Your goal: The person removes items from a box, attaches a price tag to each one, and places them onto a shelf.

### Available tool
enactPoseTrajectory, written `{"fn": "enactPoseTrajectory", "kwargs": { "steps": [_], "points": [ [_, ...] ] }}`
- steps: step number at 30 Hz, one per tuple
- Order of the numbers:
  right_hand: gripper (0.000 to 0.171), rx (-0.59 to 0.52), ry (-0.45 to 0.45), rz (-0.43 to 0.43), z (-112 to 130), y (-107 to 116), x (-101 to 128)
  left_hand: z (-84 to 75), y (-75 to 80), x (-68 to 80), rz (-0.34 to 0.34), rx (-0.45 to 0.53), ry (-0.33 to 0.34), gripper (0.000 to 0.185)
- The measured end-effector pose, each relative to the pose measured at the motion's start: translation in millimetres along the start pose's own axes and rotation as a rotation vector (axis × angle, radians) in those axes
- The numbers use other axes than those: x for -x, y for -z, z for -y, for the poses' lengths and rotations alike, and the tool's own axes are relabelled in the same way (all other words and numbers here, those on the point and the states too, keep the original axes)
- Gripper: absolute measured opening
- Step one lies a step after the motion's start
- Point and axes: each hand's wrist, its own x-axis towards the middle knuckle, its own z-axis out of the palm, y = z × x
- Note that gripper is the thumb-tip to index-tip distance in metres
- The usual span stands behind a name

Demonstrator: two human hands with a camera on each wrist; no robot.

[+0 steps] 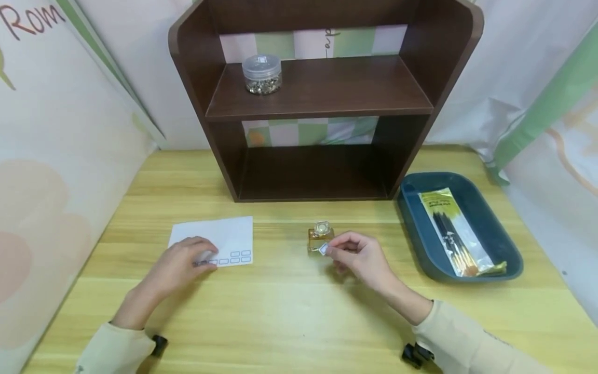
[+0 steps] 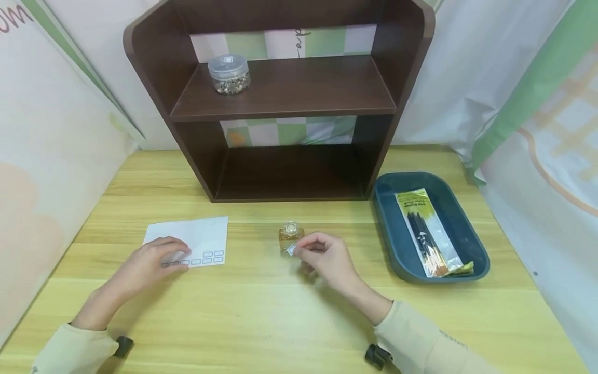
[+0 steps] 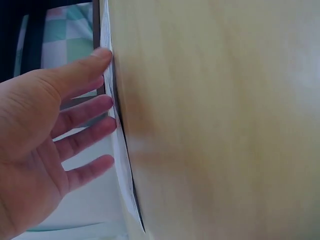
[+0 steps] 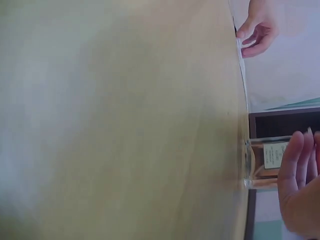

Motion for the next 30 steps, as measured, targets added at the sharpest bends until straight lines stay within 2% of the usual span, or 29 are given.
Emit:
{"fn": "enactPoseTrajectory", "kwargs": {
  "steps": [5, 8, 10, 13, 20, 24, 30],
  "points": [
    [0.018, -0.177, -0.173, -0.084, 0, -1, 0, 1.7, 2.7, -4.3, -0.013, -0.042, -0.011, 0.026],
    [0.016, -0.266, -0.240, -0.113, 1, -4, 1, -3.3, 1.9, -11.9, -0.049, -0.016, 0.002, 0.026],
    [0.014, -0.314, -0.276, -0.126, 0, -6, 1, -13.0, -1.3, -19.3, -0.074, 0.060, 0.017, 0.027],
    [0.012, -0.372, -0.321, -0.153, -1, -9, 2, -35.2, -12.0, -34.2, -0.089, 0.226, 0.026, 0.032],
    [0.013, -0.433, -0.352, -0.196, -5, -15, 2, -89.5, -42.5, -79.4, -0.003, 0.633, 0.055, 0.051],
    [0.013, -0.460, -0.354, -0.210, -6, -22, 1, -109.4, -54.1, -100.7, 0.051, 0.772, 0.066, 0.059],
    [0.013, -0.490, -0.355, -0.252, -5, -30, 1, -123.3, -66.3, -118.4, 0.108, 0.926, 0.119, 0.058]
  ]
}}
